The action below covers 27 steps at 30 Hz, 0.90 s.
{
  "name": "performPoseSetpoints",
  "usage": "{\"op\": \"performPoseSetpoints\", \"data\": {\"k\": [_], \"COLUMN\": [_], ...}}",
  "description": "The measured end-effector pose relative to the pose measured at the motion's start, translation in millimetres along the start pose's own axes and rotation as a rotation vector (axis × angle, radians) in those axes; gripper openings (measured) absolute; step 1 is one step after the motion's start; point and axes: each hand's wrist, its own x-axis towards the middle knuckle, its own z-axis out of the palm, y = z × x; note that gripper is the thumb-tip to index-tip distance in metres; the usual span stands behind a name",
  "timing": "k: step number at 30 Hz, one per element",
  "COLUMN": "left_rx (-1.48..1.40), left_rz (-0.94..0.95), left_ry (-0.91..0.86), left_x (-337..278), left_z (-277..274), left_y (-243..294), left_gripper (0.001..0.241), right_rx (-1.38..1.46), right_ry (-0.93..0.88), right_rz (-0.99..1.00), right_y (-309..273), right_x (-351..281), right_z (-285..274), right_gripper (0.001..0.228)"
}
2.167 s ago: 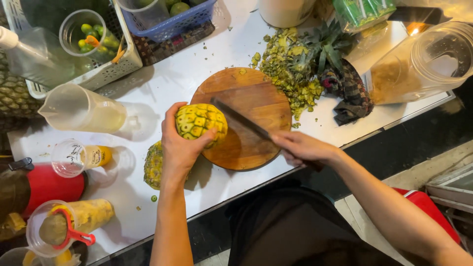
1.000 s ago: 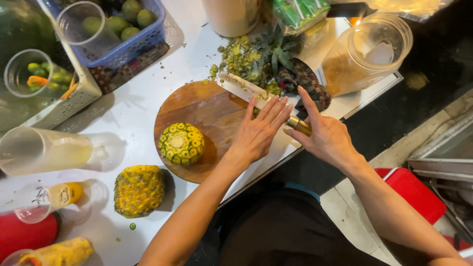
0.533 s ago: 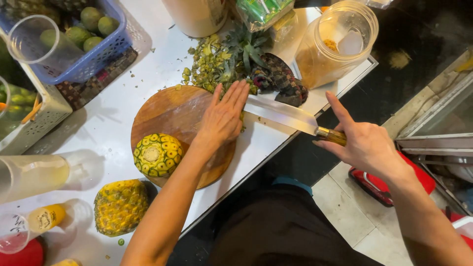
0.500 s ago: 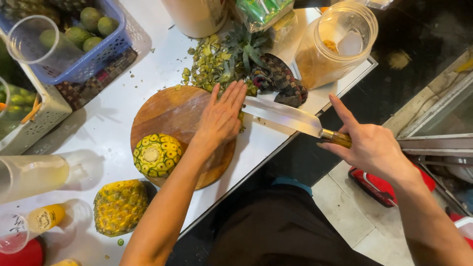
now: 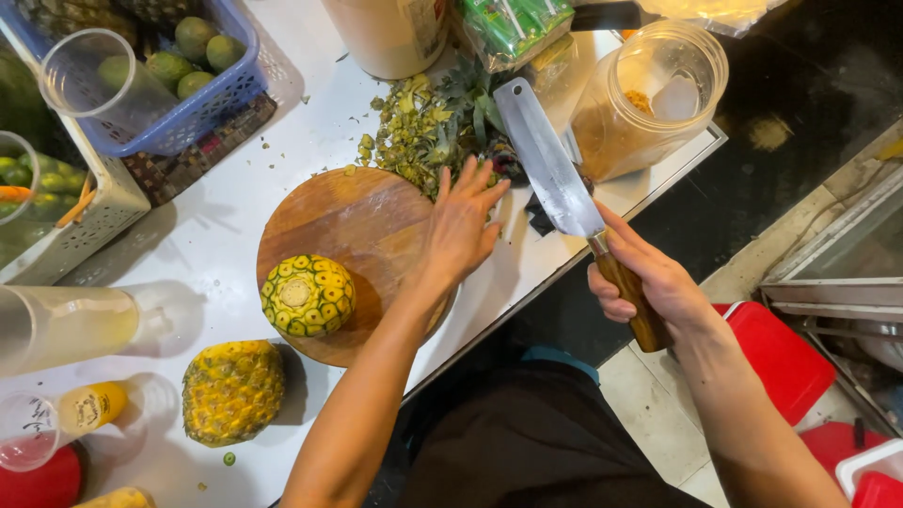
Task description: Peeling and slicing a whole pineapple on a wooden cutting board using a kitchen knife.
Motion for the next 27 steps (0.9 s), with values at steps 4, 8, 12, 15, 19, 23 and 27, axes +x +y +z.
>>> {"op": "performPoseSetpoints", "data": {"k": [4,8,12,15,19,23,27], "left_rx": [-0.148,-0.032,-0.227,-0.287,-0.327,-0.399,-0.343], "left_rz": [-0.102,-0.154,-0.175,-0.189,-0.316,-0.553,-0.732], "left_ry": [0.188,0.333,0.127,0.326,0.49,0.744,0.922], "left_x": [-19,-25,-55,-99,-175,-237,-280], "left_z": [-8,-17,-44,-43,-85,-110,-123], "left_y": [-1,4,8,7,25,20,7], "left_gripper": [0.035,0.014,0.086,0.022,0.009,0.01,0.011], "right_rx": [0.016,-0.261,-0.456,-0.6,-1.021,-1.501,-1.726], "right_ry": [-0.019,0.06,0.111,0.085,0.094,0.031,-0.005], "right_rz": [0.019,0.0,-0.043,-0.026,0.087,0.027,0.098], "right_y": [11,27,32,41,48,74,90], "right_x": [6,15,26,35,48,83,115], "right_z": [3,17,46,52,89,115,124], "right_gripper": [0.052,0.048,0.049,0.05,0.051,0.058,0.057]}}
